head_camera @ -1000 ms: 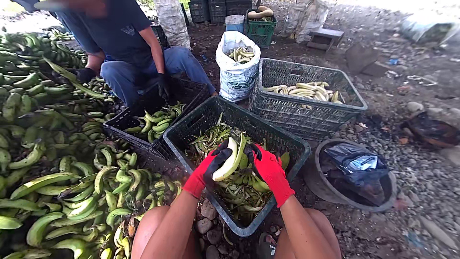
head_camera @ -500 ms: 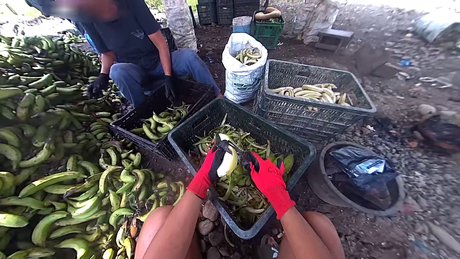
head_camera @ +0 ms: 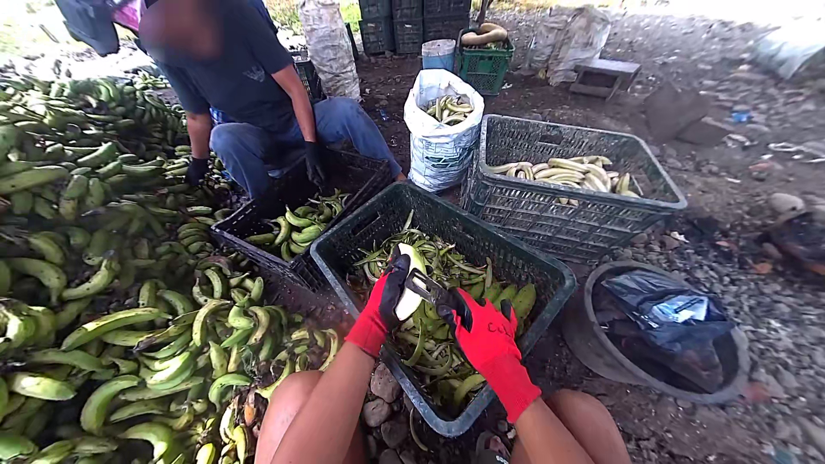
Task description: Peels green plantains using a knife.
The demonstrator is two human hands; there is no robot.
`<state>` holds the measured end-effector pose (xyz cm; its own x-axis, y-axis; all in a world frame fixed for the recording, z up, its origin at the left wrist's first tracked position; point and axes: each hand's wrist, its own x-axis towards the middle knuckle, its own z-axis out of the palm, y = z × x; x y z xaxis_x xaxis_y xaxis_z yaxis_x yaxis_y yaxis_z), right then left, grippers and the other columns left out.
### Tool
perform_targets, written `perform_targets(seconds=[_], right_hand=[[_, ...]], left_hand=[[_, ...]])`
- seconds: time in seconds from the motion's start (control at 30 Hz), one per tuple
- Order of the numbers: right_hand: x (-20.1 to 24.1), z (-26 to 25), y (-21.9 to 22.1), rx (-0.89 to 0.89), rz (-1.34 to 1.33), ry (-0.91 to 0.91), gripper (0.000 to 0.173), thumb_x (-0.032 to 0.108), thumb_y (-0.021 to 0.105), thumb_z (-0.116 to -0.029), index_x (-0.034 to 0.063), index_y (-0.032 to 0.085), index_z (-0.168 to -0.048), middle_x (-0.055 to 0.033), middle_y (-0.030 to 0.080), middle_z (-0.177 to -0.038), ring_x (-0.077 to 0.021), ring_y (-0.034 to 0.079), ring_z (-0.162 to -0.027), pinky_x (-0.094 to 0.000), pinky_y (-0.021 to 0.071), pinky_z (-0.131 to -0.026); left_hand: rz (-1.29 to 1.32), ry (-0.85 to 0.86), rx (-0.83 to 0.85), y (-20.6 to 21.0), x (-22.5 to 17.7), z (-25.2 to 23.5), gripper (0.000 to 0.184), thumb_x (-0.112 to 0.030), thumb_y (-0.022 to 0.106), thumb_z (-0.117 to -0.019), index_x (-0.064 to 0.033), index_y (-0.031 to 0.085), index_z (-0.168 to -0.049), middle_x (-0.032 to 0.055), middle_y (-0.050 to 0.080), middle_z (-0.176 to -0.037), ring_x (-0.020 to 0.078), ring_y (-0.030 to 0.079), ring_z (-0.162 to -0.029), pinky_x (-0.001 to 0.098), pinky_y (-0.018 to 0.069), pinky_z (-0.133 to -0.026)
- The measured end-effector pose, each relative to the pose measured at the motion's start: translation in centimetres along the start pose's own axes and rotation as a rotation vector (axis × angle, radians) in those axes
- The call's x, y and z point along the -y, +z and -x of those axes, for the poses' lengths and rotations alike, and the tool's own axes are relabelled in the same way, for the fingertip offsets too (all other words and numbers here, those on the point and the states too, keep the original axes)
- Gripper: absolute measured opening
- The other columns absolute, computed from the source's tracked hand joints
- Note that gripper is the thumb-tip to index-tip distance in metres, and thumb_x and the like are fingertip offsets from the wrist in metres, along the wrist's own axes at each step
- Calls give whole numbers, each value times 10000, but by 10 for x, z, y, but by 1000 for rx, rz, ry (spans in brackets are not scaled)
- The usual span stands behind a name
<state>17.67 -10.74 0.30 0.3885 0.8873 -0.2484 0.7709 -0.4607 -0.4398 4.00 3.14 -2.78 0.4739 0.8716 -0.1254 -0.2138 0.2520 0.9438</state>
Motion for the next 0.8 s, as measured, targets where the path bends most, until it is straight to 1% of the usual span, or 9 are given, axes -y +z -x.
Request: perform_targets(seconds=[0.17,0.23,0.3,0.33,0.4,0.47,0.6,0.7,0.8], right_hand=[[3,-10,-19,-82,4,20,525,450,493,-1048,284,480,-1546,-204,583,-1433,-400,510,-1373,-703,135,-1205],[-2,-24,-30,-57,-51,42,499,445,456,-1071,270,490,-1538,-161,624,-1404,-353,531,-1366,-672,173,-1209],[-15,-38,-29,-9,-135,41,485,448,410,-1089,251,507,-1522,-129,648,-1383,-316,561,-1343,-624,281,-1181],[-23,-43,-23,21,-185,17,497,477,382,-1091,244,519,-1509,-115,653,-1378,-300,574,-1328,-610,331,-1159],[-26,-40,-9,59,-243,-19,528,524,364,-1081,265,508,-1518,-74,647,-1397,-260,572,-1335,-594,341,-1162],[-13,-23,5,59,-208,-33,540,536,377,-1071,284,484,-1536,-83,653,-1387,-264,571,-1336,-606,280,-1194],[13,12,24,-20,-51,-63,564,496,484,-1038,271,468,-1555,-188,630,-1378,-371,551,-1337,-639,185,-1224],[15,20,27,-81,-3,-99,575,463,572,-991,294,497,-1536,-226,612,-1370,-423,532,-1333,-680,162,-1206],[14,13,18,-50,-11,-79,554,422,545,-1018,308,466,-1554,-210,605,-1387,-400,530,-1343,-689,130,-1210]], left_hand=[[-61,-102,303,-11,-9,13,292,-124,363,-1029,-58,518,-1268,23,685,-953,107,682,-843,291,591,-764],[-187,-117,549,-14,-16,15,459,-278,516,-979,-76,480,-1389,2,694,-1080,97,684,-939,291,582,-841],[-278,-163,688,-14,-20,15,837,-476,643,-928,-78,298,-1580,23,654,-1279,112,675,-1061,318,573,-927],[-294,-174,653,-13,-19,15,867,-488,651,-915,-78,287,-1587,40,653,-1282,127,679,-1053,329,578,-917],[-240,-156,444,-8,-14,14,635,-372,562,-972,-75,390,-1507,51,687,-1137,126,690,-945,310,594,-835],[-134,-75,178,-2,-6,9,369,-276,383,-1095,-50,483,-1368,43,666,-984,100,663,-833,280,583,-757],[-4,57,-237,3,4,-2,319,-191,285,-1119,8,534,-1142,78,623,-826,106,625,-706,261,560,-661],[-499,27,-389,-1,-4,7,261,-74,498,-1045,105,560,-1224,183,636,-1034,163,623,-915,296,531,-847],[-942,71,-349,3,-6,14,412,-181,661,-959,114,597,-1239,225,665,-1164,217,635,-1112,343,487,-1014]])
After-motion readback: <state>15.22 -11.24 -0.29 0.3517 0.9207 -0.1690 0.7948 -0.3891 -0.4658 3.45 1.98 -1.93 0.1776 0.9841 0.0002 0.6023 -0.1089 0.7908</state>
